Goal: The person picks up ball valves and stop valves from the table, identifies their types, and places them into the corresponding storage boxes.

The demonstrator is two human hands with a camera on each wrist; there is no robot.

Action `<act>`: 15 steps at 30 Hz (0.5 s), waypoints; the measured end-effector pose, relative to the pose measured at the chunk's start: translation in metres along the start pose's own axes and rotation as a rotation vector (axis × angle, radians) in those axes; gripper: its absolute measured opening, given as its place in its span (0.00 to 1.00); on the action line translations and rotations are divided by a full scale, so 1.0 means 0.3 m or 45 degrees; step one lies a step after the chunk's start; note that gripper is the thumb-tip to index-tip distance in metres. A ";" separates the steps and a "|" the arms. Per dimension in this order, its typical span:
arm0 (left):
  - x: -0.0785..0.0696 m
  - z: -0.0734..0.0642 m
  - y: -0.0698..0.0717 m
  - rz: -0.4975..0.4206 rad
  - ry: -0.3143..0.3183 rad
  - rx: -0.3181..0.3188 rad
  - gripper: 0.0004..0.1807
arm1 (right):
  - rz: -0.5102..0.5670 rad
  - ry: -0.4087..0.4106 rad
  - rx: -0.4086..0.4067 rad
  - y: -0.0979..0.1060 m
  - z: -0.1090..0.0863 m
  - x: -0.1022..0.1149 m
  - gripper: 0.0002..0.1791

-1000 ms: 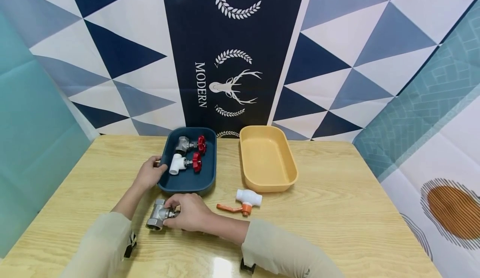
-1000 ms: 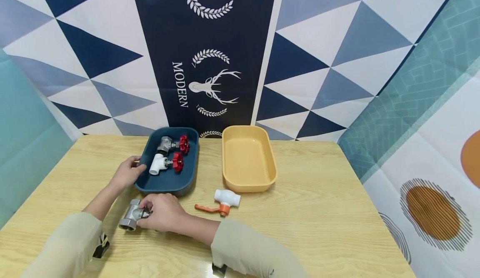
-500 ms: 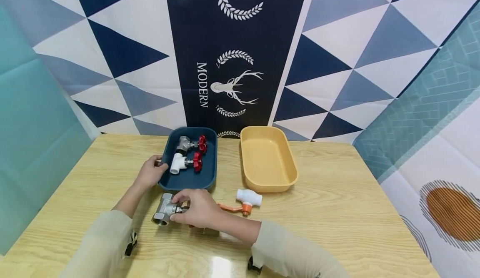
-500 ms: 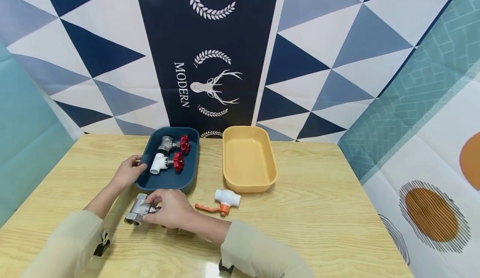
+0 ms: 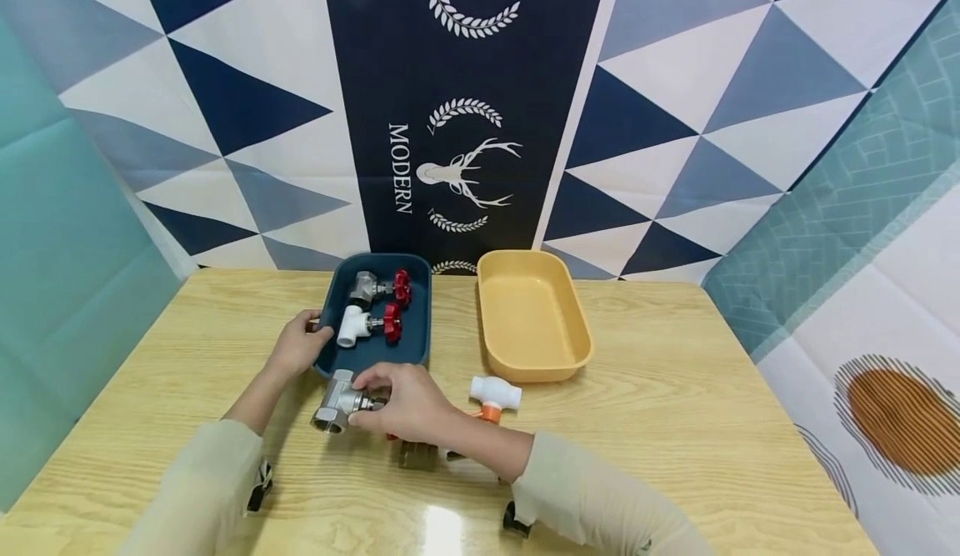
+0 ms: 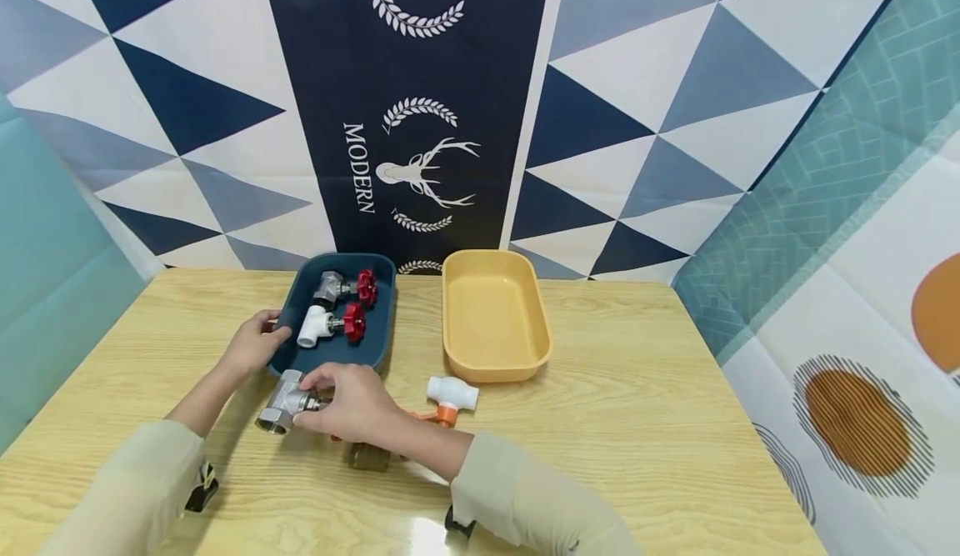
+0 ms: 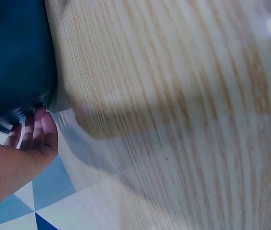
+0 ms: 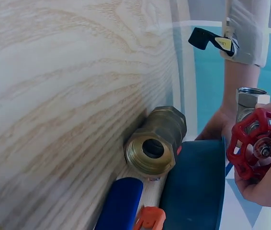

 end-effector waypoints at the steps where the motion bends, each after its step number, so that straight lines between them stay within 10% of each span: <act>1: 0.000 0.000 0.000 -0.001 0.003 0.003 0.27 | -0.003 -0.003 -0.004 0.003 0.000 0.000 0.16; 15: 0.005 0.007 -0.002 0.014 -0.005 0.015 0.27 | -0.081 0.015 -0.079 0.039 0.002 -0.007 0.15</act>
Point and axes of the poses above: each hand's wrist, its own z-axis towards the middle knuckle, its own y-axis out of the back of the hand, x = y × z, the point moved 3 cm from there along z, towards the middle knuckle, and after that the axes turned 4 degrees about -x, right-handed, at the moved point
